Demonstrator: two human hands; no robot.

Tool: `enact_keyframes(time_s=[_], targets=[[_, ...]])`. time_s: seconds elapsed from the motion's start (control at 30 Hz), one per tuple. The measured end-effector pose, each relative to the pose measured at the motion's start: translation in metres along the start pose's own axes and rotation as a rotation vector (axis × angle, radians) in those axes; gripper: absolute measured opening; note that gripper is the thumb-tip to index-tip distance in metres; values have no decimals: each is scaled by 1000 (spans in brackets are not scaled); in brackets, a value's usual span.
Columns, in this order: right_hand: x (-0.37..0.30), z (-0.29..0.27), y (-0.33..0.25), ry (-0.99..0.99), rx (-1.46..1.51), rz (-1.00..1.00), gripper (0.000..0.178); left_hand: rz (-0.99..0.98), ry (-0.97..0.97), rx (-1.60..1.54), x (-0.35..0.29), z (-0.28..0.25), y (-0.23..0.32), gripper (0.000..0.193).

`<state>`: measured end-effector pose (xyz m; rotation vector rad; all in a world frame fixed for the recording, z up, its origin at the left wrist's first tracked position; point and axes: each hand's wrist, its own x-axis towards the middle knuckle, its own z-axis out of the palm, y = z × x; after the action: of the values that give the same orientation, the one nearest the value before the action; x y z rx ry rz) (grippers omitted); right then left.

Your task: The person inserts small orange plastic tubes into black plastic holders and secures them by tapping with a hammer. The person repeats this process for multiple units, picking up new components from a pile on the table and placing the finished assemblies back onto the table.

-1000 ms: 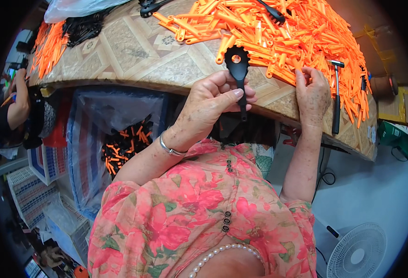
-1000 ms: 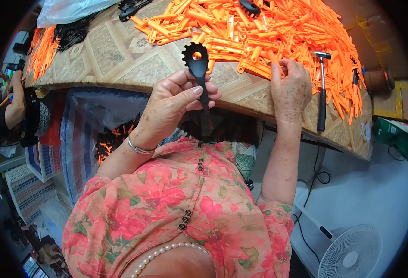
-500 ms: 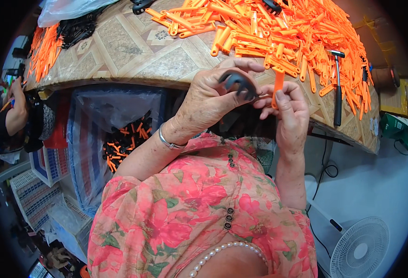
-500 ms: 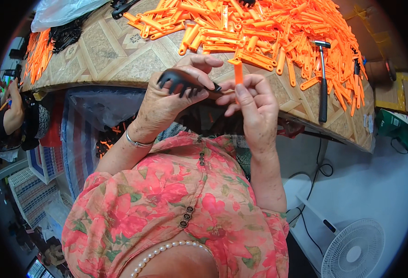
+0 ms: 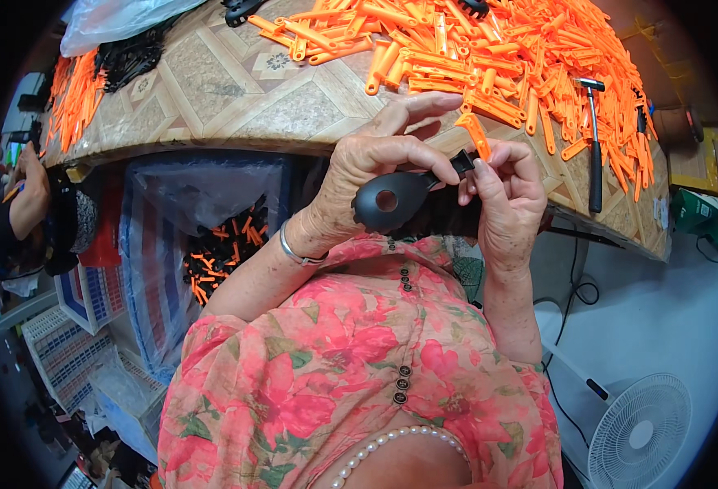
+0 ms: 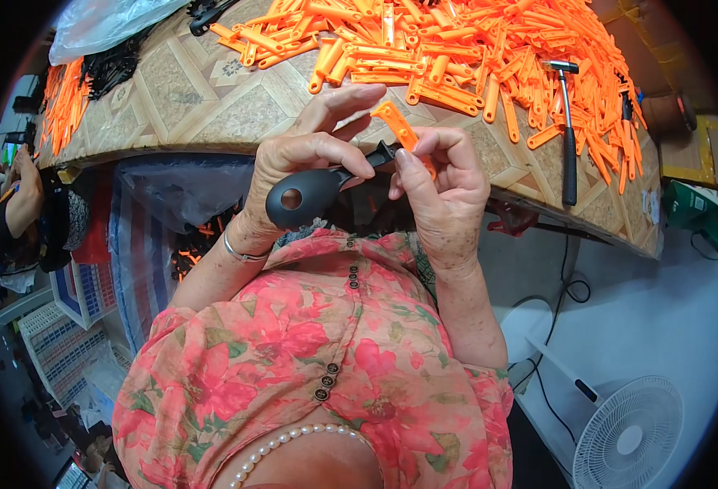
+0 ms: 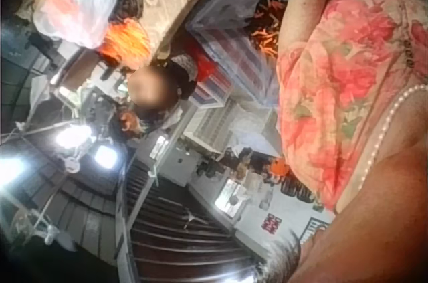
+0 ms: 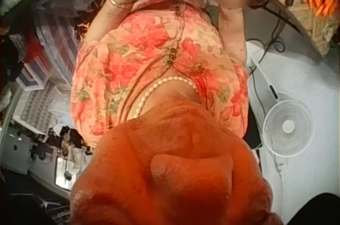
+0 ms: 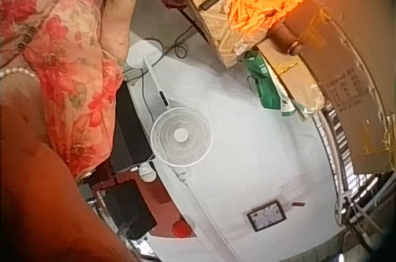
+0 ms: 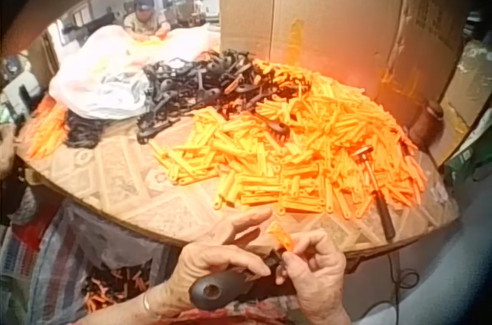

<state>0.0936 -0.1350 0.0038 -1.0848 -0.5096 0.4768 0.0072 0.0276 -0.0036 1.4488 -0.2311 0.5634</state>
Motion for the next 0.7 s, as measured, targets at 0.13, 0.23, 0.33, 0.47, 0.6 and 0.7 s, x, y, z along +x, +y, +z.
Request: enact_keyframes(time_s=[0.13, 0.23, 0.33, 0.47, 0.6, 0.7], targets=[[-3, -8, -4, -19, -71, -13, 15, -53, -158, 162, -2, -1, 8, 17], [-5, -12, -7, -28, -72, -3, 15, -78, -263, 120, 2, 3, 21, 27], [-5, -19, -15, -99, 24, 28, 16, -44, -256, 47, 1, 9, 21, 27], [-8, -26, -24, -133, 11, 11, 18, -398, -241, -338, 0, -1, 29, 31], [-11, -16, -26, -58, -421, -53, 14, -420, -304, -79, 2, -5, 24, 33], [-13, -18, -14, -74, -517, -91, 14, -407, -357, 243, 6, 6, 32, 26]])
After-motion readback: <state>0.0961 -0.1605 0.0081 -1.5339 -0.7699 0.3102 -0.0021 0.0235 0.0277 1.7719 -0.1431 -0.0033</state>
